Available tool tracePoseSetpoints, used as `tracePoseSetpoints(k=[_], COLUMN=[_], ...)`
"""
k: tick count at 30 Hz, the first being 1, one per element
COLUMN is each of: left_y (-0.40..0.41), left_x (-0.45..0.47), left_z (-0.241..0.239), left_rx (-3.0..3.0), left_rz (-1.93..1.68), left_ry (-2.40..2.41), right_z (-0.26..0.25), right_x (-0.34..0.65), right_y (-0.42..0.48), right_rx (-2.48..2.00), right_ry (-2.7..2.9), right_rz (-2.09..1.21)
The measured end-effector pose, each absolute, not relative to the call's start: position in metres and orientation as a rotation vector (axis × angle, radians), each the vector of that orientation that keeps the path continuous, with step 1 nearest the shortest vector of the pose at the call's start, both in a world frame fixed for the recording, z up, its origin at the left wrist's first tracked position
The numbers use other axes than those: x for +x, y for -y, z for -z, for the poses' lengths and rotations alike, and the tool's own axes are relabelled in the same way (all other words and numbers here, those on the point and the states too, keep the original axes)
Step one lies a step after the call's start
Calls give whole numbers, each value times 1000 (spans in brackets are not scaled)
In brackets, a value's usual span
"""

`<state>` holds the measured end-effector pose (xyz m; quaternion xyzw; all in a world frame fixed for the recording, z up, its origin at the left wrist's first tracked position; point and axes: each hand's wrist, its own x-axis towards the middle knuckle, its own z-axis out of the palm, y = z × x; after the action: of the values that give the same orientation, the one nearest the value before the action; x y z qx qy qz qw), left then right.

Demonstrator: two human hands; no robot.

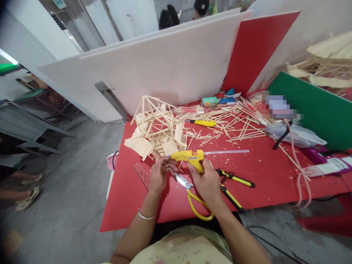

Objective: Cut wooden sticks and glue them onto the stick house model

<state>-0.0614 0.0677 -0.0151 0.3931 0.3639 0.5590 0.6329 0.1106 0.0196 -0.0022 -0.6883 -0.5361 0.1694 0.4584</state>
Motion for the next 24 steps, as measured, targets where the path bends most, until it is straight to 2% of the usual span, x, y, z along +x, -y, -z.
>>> tracePoseSetpoints(k=[24], left_y=[-68], left_x=[-60], left_z=[14], left_rx=[884], left_rz=[-1272], left_ry=[-851], right_z=[-9], right_x=[108], right_y=[-18], right_rx=[-1637], right_ry=[1283], right_rz=[-469])
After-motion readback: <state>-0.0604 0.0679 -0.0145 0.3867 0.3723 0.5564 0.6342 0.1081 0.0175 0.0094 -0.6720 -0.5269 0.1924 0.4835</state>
